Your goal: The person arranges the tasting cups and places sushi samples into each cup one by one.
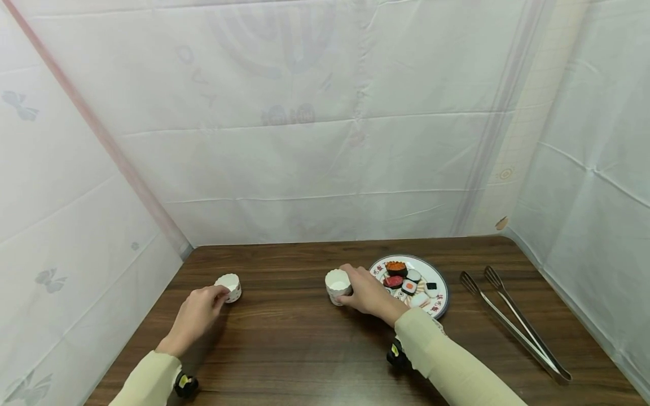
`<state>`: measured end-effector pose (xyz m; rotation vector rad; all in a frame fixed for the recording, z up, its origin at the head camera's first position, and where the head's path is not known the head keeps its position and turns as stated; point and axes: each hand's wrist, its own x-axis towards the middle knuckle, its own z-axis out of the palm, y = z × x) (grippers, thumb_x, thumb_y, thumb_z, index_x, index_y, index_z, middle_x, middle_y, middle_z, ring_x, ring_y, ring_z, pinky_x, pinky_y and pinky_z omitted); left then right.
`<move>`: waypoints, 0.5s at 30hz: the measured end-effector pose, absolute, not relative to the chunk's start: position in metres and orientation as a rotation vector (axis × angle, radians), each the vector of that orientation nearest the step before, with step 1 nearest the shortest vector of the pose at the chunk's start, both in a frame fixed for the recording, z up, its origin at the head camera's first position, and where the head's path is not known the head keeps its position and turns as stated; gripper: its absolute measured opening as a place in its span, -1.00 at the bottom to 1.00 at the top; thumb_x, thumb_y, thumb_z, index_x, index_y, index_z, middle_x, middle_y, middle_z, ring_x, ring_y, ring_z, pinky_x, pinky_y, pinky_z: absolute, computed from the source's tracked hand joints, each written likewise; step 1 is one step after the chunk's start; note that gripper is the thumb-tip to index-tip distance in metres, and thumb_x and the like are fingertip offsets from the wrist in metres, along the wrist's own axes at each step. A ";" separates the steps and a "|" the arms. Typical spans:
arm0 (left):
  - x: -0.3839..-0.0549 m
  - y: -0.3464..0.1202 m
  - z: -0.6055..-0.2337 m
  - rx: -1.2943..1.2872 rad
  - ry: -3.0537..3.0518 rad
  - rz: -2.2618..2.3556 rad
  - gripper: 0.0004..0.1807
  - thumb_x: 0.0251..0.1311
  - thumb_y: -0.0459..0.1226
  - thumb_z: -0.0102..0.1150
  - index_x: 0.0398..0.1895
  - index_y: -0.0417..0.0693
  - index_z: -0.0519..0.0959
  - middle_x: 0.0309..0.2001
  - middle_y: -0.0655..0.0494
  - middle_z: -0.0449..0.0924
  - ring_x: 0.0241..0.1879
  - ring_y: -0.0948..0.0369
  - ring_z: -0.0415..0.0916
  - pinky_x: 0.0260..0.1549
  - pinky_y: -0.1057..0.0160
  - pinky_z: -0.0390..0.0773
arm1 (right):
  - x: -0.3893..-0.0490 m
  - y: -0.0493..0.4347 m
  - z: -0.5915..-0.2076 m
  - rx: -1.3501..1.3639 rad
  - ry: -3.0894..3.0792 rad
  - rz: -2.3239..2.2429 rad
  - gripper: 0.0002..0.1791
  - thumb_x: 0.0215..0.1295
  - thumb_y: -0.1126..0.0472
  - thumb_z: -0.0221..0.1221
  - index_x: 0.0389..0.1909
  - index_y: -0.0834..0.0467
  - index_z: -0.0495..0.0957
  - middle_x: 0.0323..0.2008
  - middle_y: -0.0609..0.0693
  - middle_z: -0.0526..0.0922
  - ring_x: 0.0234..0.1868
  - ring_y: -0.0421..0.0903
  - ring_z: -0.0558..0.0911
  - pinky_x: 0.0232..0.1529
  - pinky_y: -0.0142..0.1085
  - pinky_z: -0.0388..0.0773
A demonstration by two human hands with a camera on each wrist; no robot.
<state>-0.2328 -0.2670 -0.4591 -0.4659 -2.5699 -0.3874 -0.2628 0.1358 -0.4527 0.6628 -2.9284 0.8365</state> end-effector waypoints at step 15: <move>-0.227 -0.287 -0.461 -0.389 -2.639 -0.393 -0.94 0.18 -0.51 0.37 -0.32 -0.25 0.70 -0.38 -0.06 0.73 -0.42 -0.01 0.69 -0.52 -0.04 0.61 | -0.262 0.136 -0.452 0.670 -2.922 0.835 -0.27 0.23 0.02 0.48 0.34 0.16 0.42 0.02 0.12 0.61 0.03 0.05 0.61 0.00 0.01 0.61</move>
